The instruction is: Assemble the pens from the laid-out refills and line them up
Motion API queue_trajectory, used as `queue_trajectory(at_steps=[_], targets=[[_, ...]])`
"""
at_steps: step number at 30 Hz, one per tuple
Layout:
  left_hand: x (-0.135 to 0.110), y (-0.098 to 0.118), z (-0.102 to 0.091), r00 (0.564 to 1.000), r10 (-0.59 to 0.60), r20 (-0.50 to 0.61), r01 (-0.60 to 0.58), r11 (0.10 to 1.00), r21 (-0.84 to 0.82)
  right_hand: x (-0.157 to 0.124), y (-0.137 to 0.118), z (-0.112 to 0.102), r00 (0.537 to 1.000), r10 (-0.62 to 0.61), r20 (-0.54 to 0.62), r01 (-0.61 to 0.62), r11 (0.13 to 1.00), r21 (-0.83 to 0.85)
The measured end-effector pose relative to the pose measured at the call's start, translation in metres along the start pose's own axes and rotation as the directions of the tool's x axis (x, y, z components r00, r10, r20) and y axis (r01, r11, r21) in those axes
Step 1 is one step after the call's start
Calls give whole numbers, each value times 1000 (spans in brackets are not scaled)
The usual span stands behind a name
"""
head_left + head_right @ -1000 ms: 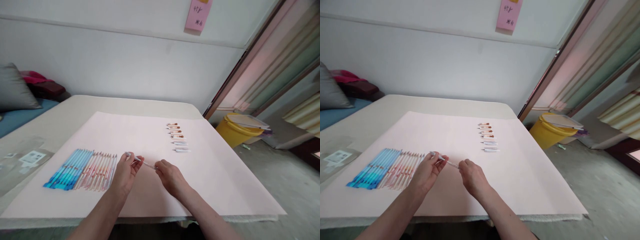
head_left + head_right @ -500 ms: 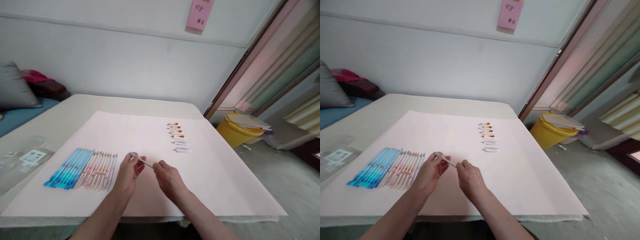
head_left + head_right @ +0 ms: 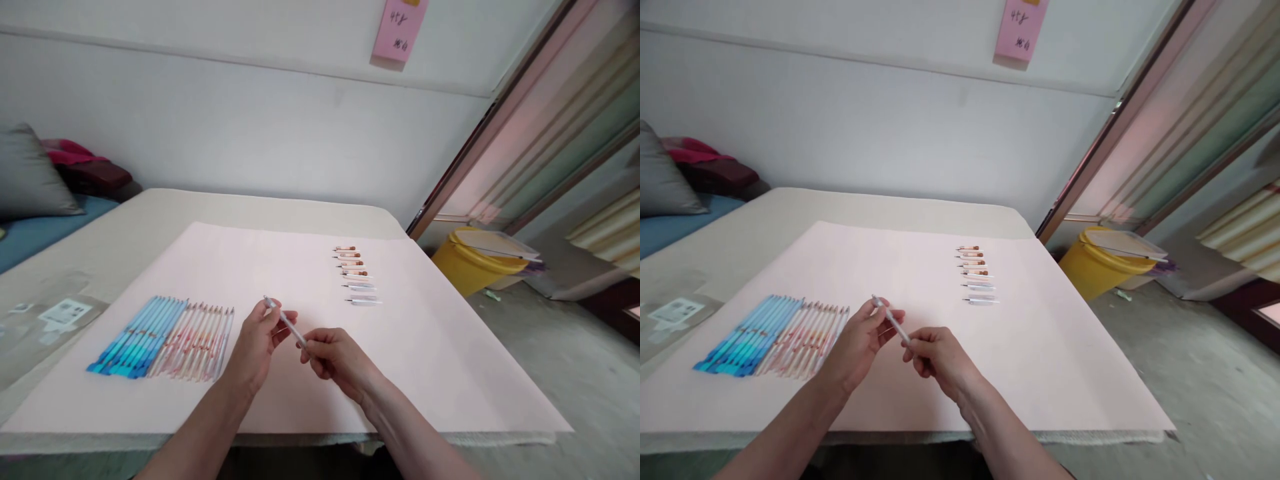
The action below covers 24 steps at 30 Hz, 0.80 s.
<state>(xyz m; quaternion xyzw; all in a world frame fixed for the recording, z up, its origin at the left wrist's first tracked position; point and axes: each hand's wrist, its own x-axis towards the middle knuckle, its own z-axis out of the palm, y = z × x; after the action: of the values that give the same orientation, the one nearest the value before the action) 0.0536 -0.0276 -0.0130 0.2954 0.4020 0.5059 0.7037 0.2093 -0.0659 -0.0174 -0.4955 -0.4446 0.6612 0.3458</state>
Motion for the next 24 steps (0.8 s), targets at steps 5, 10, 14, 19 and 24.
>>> queue_trajectory(at_steps=[5,10,14,19,24], targets=[[-1,5,2,998,-57,-16,56,998,-42,2,2,6,1000,11,-16,-8,986,165],[1,2,-2,989,40,-141,-36,999,35,4,3,16,961,-176,-211,131,969,-210],[5,2,-5,973,81,-217,-77,997,28,1,2,17,991,-74,-108,72,997,-21],[3,8,-3,988,54,-144,-62,997,-52,1,1,16,999,23,-26,-15,961,277],[3,5,-5,976,75,-203,-70,997,29,2,0,19,995,-23,-96,38,986,160]])
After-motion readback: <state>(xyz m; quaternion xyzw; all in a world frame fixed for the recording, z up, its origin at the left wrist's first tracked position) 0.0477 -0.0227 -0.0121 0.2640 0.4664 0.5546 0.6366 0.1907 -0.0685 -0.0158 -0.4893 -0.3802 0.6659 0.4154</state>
